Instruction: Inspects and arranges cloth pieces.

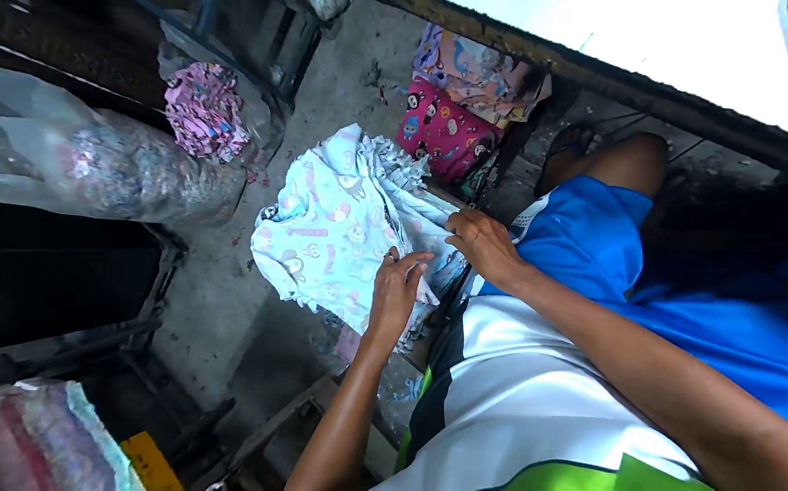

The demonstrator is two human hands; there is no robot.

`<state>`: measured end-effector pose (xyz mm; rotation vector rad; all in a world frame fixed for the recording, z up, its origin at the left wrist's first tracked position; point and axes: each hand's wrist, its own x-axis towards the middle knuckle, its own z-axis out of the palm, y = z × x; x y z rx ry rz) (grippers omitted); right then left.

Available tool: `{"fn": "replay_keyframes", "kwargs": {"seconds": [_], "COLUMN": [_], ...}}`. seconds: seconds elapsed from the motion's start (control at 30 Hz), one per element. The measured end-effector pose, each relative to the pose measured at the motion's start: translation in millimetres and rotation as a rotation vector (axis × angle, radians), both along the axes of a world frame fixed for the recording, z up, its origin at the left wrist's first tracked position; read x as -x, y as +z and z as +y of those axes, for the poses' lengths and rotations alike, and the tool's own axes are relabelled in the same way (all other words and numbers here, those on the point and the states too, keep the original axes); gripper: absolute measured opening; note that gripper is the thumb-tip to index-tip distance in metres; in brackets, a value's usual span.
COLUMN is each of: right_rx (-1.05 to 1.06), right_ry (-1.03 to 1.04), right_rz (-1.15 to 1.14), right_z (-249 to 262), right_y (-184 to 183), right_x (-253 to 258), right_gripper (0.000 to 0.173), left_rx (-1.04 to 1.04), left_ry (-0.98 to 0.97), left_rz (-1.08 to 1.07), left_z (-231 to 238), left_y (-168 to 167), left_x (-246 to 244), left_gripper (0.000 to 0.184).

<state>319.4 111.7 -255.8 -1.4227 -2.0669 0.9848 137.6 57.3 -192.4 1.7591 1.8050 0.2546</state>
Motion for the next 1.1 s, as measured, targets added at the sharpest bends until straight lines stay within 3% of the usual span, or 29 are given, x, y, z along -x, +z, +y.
{"fn": "replay_keyframes", "kwargs": {"seconds": [0.13, 0.23, 0.37, 0.47, 0.6, 0.67, 0.8, 0.93, 1.1], "right_rx": [0.112, 0.214, 0.269, 0.238, 0.239, 0.241, 0.285, 0.349, 0.514], "right_ry": [0.057, 0.139, 0.263, 0.184, 0.072, 0.051, 0.086, 0.04, 0.042], "right_rz": [0.106, 0.148, 0.147, 0.158, 0.057, -0.028, -0.094, 0.047, 0.142], "right_z": [-10, -21, -27, -15, 7, 11, 8, -3, -12], "right_y": [15, 35, 49, 35, 8, -1, -8, -8, 5], "right_x": [-3, -1, 2, -4, -12, -8, -3, -12, -15], "right_gripper": [0.014, 0.021, 0.033, 0.04, 0.023, 0.023, 0.029, 0.023, 0.021], "left_rx": [-0.023, 0.013, -0.07, -0.058, -0.049, -0.061, -0.023, 0.042, -0.011], "left_ry": [0.033, 0.11, 0.064, 0.113, 0.229, 0.215, 0.127, 0.208, -0.026], "left_rz": [0.004, 0.01, -0.003, 0.007, 0.039, 0.036, 0.003, -0.026, 0.067], "left_z": [4, 11, 16, 14, 6, 2, -2, -7, -13], "left_y": [-3, -2, -1, 19, 49, 54, 44, 28, 7], "left_x": [-2, -6, 5, 29, 49, 50, 43, 30, 15], "left_gripper": [0.027, 0.044, 0.03, 0.03, 0.023, 0.021, 0.026, 0.015, 0.038]}}
